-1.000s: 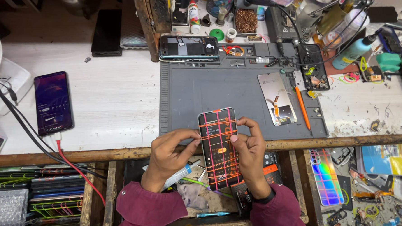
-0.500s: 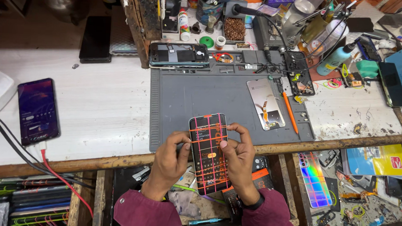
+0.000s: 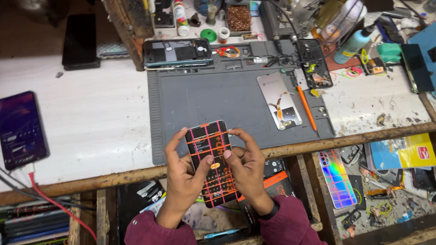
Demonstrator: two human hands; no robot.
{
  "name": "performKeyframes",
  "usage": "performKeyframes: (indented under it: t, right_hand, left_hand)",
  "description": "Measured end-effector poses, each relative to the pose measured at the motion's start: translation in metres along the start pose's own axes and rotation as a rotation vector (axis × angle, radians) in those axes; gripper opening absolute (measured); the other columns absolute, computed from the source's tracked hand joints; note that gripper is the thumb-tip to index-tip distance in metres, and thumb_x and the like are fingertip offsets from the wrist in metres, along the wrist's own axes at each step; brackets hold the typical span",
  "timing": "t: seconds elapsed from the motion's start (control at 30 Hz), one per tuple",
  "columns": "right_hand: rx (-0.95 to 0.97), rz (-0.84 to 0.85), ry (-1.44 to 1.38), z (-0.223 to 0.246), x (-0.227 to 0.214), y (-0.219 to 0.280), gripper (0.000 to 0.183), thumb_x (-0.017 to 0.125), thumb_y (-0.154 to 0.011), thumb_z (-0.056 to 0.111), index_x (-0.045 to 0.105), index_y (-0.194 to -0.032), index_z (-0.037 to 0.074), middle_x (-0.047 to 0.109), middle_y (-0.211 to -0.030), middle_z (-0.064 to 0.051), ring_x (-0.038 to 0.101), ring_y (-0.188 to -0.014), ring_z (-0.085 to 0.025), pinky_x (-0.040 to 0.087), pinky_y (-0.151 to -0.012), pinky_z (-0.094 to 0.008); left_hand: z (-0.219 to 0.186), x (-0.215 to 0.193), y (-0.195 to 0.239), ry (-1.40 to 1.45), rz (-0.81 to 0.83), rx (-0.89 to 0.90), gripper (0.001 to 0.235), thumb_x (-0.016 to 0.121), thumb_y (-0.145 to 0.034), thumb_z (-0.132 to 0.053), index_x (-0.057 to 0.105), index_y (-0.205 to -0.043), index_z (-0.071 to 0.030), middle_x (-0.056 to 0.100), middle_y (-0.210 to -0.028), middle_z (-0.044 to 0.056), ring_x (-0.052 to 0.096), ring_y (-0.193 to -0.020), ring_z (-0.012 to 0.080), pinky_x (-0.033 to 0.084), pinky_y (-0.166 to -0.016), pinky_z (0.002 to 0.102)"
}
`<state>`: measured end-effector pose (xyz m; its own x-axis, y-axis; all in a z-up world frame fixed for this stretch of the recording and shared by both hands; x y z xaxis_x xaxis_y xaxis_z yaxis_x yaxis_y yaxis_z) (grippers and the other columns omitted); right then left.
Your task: The person applies adhesive along the edges of a disassembled smartphone, then places a new back cover onto the device. They press the cover into place and secure it with multiple rubber bands while the adhesive sets.
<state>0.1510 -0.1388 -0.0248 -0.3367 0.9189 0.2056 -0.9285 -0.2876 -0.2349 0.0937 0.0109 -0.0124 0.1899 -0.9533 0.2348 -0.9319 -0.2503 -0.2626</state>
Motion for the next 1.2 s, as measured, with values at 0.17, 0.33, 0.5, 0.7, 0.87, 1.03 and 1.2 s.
performKeyframes:
  t: [0.17,0.33,0.5,0.7,0.87,1.03,1.2]
  right_hand:
    - [0.028,0.123,-0.044,0.007,0.006,-0.004,0.041,0.056,-0.104,0.01,0.04,-0.141,0.003,0.076,-0.093,-0.01,0.07,-0.083,-0.009,0.055,-0.073,-0.023]
    - [0.036,0.114,0.025,0.006,0.001,-0.004,0.04,0.051,-0.108,0.016,0.039,-0.144,0.002,0.077,-0.097,-0.012,0.074,-0.086,-0.013,0.06,-0.074,-0.025]
    - [0.075,0.142,0.164,-0.005,0.005,-0.005,0.055,0.065,-0.103,0.008,0.046,-0.153,-0.004,0.071,-0.092,-0.015,0.061,-0.08,-0.011,0.046,-0.065,-0.023]
    - [0.097,0.022,0.015,-0.007,0.003,-0.008,0.051,0.063,-0.1,0.01,0.046,-0.144,-0.008,0.077,-0.103,-0.017,0.075,-0.089,-0.016,0.064,-0.072,-0.03]
    - [0.072,0.051,0.008,-0.006,0.005,-0.006,0.052,0.062,-0.102,0.011,0.045,-0.146,-0.008,0.077,-0.104,-0.018,0.076,-0.087,-0.017,0.065,-0.07,-0.03]
    - [0.075,0.057,0.021,-0.006,0.006,-0.007,0.052,0.062,-0.101,0.011,0.045,-0.146,-0.008,0.077,-0.103,-0.018,0.076,-0.085,-0.017,0.065,-0.067,-0.029]
    - [0.069,0.065,0.03,-0.002,0.006,-0.008,0.052,0.061,-0.101,0.011,0.043,-0.146,-0.007,0.077,-0.104,-0.018,0.077,-0.086,-0.017,0.066,-0.067,-0.03]
  left_hand:
    - [-0.007,-0.005,-0.004,0.091,0.035,0.0,0.072,0.065,-0.1,-0.006,0.018,-0.156,-0.006,0.076,-0.107,0.021,0.076,-0.094,0.017,0.063,-0.076,0.027]
    - [-0.014,-0.007,-0.006,-0.01,0.055,0.03,0.067,0.065,-0.102,-0.004,0.025,-0.157,-0.004,0.075,-0.116,0.021,0.076,-0.102,0.0184,0.063,-0.084,0.029]
    - [-0.018,-0.015,-0.009,-0.047,-0.011,0.034,0.066,0.067,-0.1,-0.009,0.027,-0.152,-0.005,0.078,-0.102,0.016,0.076,-0.09,0.0128,0.062,-0.074,0.024]
    - [-0.019,-0.02,-0.008,-0.123,-0.085,0.06,0.041,0.067,-0.1,-0.016,0.039,-0.129,-0.004,0.079,-0.09,0.012,0.07,-0.069,0.0053,0.048,-0.051,0.018]
    - [-0.011,-0.026,-0.005,-0.259,-0.141,0.023,0.032,0.067,-0.102,-0.019,0.046,-0.121,-0.004,0.07,-0.066,0.006,0.053,-0.053,0.0007,0.034,-0.044,0.018]
    - [-0.008,-0.026,-0.003,-0.2,-0.13,0.029,0.03,0.066,-0.104,-0.019,0.044,-0.117,-0.003,0.071,-0.068,0.005,0.056,-0.055,-0.0005,0.036,-0.044,0.018]
    - [-0.009,-0.024,-0.005,-0.217,-0.123,0.037,0.037,0.065,-0.102,-0.021,0.042,-0.124,-0.003,0.076,-0.08,0.011,0.059,-0.057,0.0017,0.039,-0.045,0.018]
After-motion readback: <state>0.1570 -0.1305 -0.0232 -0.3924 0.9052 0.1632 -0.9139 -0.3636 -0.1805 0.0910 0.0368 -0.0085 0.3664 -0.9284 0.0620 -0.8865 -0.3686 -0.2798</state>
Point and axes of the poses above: each hand's wrist, its own y-axis away from the middle knuckle, its own x-axis out of the palm, z = x × y, the point moved 8 cm from there along -y, towards the middle knuckle
